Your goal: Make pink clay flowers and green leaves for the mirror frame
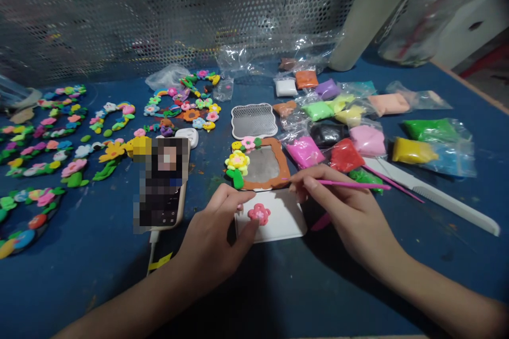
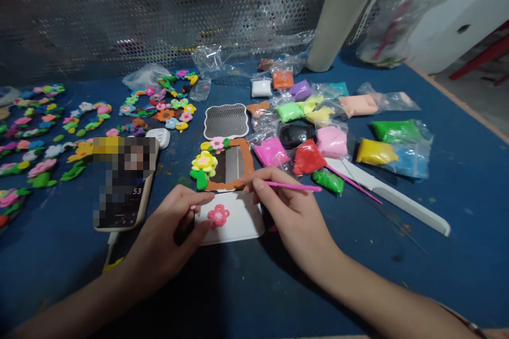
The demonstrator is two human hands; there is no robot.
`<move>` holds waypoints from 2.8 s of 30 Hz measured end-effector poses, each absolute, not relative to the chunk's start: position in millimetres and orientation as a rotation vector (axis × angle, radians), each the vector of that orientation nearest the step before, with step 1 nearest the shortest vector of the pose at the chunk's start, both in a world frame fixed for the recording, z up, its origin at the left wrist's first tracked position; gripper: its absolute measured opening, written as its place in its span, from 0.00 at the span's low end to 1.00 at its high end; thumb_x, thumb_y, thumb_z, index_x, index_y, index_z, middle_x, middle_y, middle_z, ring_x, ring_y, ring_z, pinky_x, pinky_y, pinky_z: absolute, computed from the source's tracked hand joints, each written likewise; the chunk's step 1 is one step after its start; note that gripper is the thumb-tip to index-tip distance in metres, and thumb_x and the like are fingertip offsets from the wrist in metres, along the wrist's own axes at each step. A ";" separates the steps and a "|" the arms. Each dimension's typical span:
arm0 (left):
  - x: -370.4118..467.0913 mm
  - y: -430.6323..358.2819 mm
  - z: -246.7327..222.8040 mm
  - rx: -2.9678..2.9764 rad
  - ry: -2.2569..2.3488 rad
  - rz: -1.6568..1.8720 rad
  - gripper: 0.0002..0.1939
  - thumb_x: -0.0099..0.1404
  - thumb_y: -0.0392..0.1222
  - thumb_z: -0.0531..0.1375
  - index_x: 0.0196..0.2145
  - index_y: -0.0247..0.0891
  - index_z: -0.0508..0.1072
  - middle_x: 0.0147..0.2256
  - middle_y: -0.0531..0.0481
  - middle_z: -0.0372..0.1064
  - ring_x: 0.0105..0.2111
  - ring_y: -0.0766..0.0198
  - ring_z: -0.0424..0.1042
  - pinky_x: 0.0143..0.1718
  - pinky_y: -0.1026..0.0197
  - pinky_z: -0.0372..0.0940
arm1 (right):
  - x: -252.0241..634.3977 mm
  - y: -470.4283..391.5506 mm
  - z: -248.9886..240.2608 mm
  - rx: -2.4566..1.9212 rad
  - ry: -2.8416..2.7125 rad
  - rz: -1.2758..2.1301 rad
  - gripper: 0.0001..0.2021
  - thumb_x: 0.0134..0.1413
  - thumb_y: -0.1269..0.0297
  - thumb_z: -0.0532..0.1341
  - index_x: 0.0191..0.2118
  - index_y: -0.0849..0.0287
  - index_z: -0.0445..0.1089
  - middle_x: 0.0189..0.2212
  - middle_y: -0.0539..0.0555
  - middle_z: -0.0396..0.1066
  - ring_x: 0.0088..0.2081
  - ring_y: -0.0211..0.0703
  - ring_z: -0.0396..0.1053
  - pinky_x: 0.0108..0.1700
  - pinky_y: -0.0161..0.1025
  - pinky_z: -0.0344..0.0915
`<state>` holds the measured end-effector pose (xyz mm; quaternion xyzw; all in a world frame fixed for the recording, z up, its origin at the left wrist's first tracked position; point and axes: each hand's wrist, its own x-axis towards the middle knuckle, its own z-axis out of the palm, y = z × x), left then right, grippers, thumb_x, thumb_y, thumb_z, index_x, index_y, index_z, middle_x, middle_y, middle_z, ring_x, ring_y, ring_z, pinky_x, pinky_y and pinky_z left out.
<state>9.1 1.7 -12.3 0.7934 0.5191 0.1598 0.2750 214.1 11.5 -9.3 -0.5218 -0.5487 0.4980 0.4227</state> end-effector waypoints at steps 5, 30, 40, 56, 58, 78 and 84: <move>5.4 6.3 -5.3 2.213 1.196 0.216 0.20 0.66 0.38 0.49 0.55 0.46 0.57 0.43 0.48 0.62 0.38 0.61 0.68 0.38 0.59 0.64 | 213.2 10.2 -6.9 -1.298 -1.416 1.259 0.08 0.60 0.63 0.53 0.33 0.55 0.66 0.29 0.49 0.65 0.34 0.38 0.64 0.34 0.34 0.60; 13.4 7.2 -11.0 2.330 1.344 0.152 0.11 0.61 0.48 0.57 0.41 0.44 0.67 0.34 0.53 0.63 0.30 0.63 0.69 0.26 0.63 0.61 | 206.8 0.9 -11.0 -1.267 -1.800 1.362 0.08 0.60 0.68 0.49 0.29 0.56 0.58 0.27 0.48 0.64 0.29 0.37 0.63 0.31 0.35 0.58; 14.8 6.8 -17.9 2.310 1.401 0.220 0.08 0.63 0.48 0.54 0.38 0.45 0.67 0.32 0.56 0.62 0.27 0.66 0.67 0.24 0.66 0.57 | 206.1 0.3 -12.7 -1.223 -1.839 1.328 0.08 0.60 0.70 0.49 0.29 0.56 0.57 0.28 0.47 0.64 0.30 0.36 0.63 0.33 0.35 0.59; 9.6 4.2 -20.9 2.303 1.314 0.313 0.14 0.60 0.47 0.59 0.43 0.44 0.64 0.34 0.53 0.62 0.31 0.62 0.68 0.27 0.62 0.61 | 208.7 -1.9 -13.1 -1.189 -1.850 1.299 0.07 0.60 0.69 0.49 0.30 0.56 0.57 0.26 0.48 0.62 0.29 0.36 0.61 0.29 0.34 0.57; 7.4 3.9 -18.6 2.305 1.254 0.334 0.15 0.60 0.46 0.58 0.45 0.44 0.62 0.36 0.52 0.62 0.32 0.62 0.67 0.29 0.61 0.62 | 208.6 -3.5 -13.3 -1.139 -1.898 1.277 0.06 0.59 0.71 0.49 0.31 0.56 0.57 0.26 0.47 0.62 0.28 0.36 0.60 0.30 0.34 0.57; 2.0 4.1 -19.2 2.338 1.153 0.334 0.12 0.67 0.37 0.48 0.47 0.43 0.62 0.38 0.50 0.63 0.33 0.63 0.66 0.31 0.60 0.61 | 207.8 -10.0 -15.6 -0.986 -2.144 1.064 0.05 0.57 0.73 0.51 0.33 0.58 0.59 0.28 0.50 0.63 0.31 0.37 0.60 0.35 0.37 0.59; 1.6 3.2 -17.6 2.344 1.145 0.323 0.12 0.67 0.36 0.49 0.47 0.44 0.62 0.38 0.50 0.63 0.33 0.63 0.66 0.31 0.60 0.61 | 206.7 -7.9 -12.4 -1.204 -1.895 1.056 0.05 0.58 0.73 0.52 0.32 0.58 0.60 0.25 0.47 0.63 0.26 0.33 0.61 0.27 0.31 0.57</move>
